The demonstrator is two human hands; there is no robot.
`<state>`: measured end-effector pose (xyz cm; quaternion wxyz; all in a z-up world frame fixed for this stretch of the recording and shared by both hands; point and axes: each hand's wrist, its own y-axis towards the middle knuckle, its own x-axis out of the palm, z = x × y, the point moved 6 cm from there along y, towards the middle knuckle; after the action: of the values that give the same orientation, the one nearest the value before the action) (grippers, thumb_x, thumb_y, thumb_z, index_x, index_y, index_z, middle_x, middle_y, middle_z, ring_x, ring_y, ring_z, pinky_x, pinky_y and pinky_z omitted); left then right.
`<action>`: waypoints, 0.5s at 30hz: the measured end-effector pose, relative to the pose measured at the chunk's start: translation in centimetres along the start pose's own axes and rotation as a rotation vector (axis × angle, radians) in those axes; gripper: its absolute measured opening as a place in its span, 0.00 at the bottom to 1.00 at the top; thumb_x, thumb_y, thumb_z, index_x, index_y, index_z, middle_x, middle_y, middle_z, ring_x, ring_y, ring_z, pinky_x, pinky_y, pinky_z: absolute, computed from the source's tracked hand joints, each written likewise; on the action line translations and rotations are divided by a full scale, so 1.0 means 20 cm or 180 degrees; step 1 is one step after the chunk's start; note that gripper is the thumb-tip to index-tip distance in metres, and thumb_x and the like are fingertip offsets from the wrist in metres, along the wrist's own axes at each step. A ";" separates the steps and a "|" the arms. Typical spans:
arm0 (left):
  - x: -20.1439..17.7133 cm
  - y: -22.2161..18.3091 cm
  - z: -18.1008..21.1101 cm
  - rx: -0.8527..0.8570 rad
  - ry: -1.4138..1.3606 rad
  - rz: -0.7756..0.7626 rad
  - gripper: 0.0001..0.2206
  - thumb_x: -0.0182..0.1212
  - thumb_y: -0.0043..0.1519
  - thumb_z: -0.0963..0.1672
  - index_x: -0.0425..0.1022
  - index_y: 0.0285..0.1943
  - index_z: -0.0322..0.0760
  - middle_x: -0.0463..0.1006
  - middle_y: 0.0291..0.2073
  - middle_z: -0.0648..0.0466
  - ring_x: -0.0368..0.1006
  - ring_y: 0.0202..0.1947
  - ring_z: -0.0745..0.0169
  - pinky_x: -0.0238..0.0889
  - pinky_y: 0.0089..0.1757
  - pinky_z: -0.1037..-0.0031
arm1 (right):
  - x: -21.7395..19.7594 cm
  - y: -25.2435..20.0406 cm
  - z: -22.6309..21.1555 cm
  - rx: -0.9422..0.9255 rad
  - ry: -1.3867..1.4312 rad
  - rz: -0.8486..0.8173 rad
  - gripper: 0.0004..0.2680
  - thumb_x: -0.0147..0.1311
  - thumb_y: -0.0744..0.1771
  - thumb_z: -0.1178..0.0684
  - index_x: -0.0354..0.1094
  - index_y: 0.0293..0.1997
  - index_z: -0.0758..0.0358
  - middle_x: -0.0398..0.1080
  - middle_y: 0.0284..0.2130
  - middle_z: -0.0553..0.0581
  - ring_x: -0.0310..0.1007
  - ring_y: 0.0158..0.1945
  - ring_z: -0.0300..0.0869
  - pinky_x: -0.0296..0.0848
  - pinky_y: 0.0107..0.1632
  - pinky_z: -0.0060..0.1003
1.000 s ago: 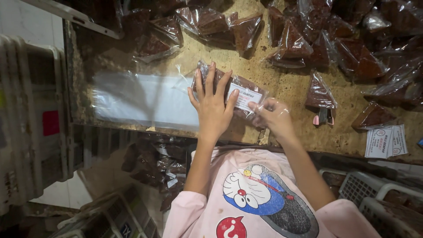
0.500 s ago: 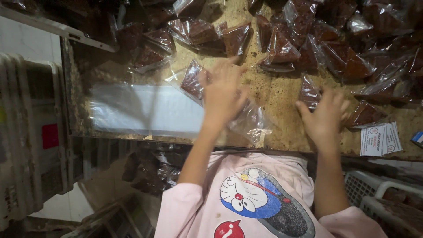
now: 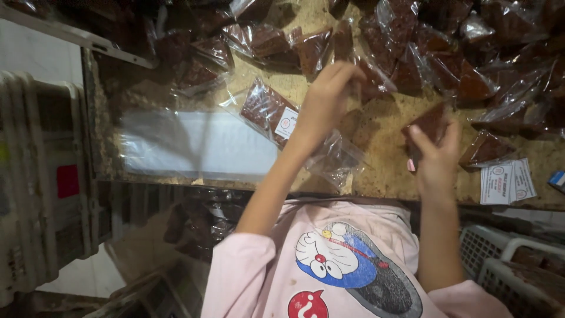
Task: The person places triangular pieces of bread into plastic bags and seals them using a stapler.
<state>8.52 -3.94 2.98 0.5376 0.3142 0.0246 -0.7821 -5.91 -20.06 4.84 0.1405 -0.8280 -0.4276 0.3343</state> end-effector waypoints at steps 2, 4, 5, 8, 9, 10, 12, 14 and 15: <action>-0.05 -0.07 0.08 -0.0022 0.0669 -0.0157 0.06 0.58 0.64 0.44 0.78 0.47 0.45 0.77 0.55 0.56 0.72 0.53 0.48 0.70 0.50 0.58 | -0.01 0.14 0.08 -0.0381 0.1205 -0.0220 0.17 0.53 0.69 0.58 0.54 0.65 0.62 0.68 0.56 0.56 0.71 0.59 0.44 0.76 0.63 0.37; 0.03 -0.11 0.09 -0.0160 0.1062 -0.0778 0.15 0.60 0.61 0.44 0.72 0.57 0.51 0.68 0.63 0.53 0.60 0.63 0.46 0.57 0.58 0.49 | 0.02 0.10 0.03 -0.0297 0.0954 -0.0092 0.16 0.51 0.70 0.57 0.54 0.64 0.61 0.69 0.56 0.56 0.72 0.58 0.44 0.76 0.61 0.36; 0.09 -0.14 0.08 -0.0289 0.1451 -0.1385 0.25 0.62 0.59 0.44 0.67 0.67 0.58 0.59 0.72 0.50 0.49 0.72 0.44 0.44 0.67 0.41 | 0.02 0.08 0.01 -0.0232 0.0701 0.0033 0.14 0.50 0.70 0.56 0.54 0.64 0.60 0.71 0.55 0.55 0.74 0.57 0.43 0.76 0.60 0.36; 0.11 -0.16 0.05 -0.0032 0.1281 -0.0970 0.31 0.52 0.50 0.28 0.72 0.61 0.46 0.63 0.70 0.50 0.59 0.69 0.41 0.77 0.49 0.61 | 0.01 -0.05 0.00 -0.0034 0.0052 0.0231 0.27 0.51 0.71 0.54 0.35 0.76 0.46 0.61 0.68 0.60 0.64 0.66 0.55 0.63 0.63 0.63; 0.13 -0.16 0.04 -0.0013 0.1275 -0.0975 0.31 0.52 0.50 0.28 0.72 0.61 0.46 0.63 0.70 0.50 0.59 0.69 0.41 0.77 0.49 0.61 | 0.02 -0.04 0.12 -0.0034 0.0060 0.0249 0.27 0.51 0.71 0.54 0.35 0.76 0.46 0.61 0.68 0.60 0.64 0.66 0.55 0.63 0.63 0.63; 0.13 -0.17 0.02 -0.0087 0.1623 -0.0789 0.30 0.62 0.54 0.35 0.67 0.66 0.52 0.62 0.69 0.48 0.65 0.65 0.39 0.75 0.49 0.57 | 0.02 -0.05 0.15 -0.0987 0.0201 0.0196 0.25 0.53 0.70 0.61 0.38 0.72 0.54 0.63 0.62 0.66 0.64 0.65 0.57 0.62 0.64 0.58; 0.11 -0.18 0.07 -0.0155 0.1956 -0.0613 0.33 0.72 0.57 0.41 0.63 0.70 0.58 0.61 0.68 0.45 0.71 0.60 0.36 0.73 0.49 0.52 | 0.04 -0.12 0.18 -0.1926 0.0324 0.0132 0.23 0.54 0.69 0.68 0.41 0.68 0.63 0.65 0.56 0.73 0.65 0.63 0.59 0.61 0.65 0.52; 0.00 -0.17 0.28 0.0878 0.1972 0.0082 0.26 0.74 0.53 0.42 0.75 0.58 0.67 0.71 0.60 0.47 0.77 0.54 0.42 0.74 0.46 0.55 | 0.09 -0.17 0.17 -0.1871 0.0263 0.0182 0.28 0.55 0.66 0.73 0.39 0.70 0.61 0.61 0.59 0.76 0.67 0.61 0.65 0.70 0.60 0.59; 0.07 -0.17 0.22 0.0899 0.1963 0.0084 0.26 0.74 0.53 0.42 0.75 0.58 0.67 0.71 0.60 0.47 0.77 0.54 0.42 0.74 0.46 0.55 | 0.09 -0.12 0.25 -0.1876 0.0267 0.0204 0.28 0.55 0.66 0.73 0.39 0.70 0.61 0.61 0.59 0.76 0.67 0.61 0.65 0.70 0.60 0.59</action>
<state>3.23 -5.32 4.67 0.4661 0.6076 0.0733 -0.6389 -10.04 -17.43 1.66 -0.0991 -0.8593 -0.4738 0.1655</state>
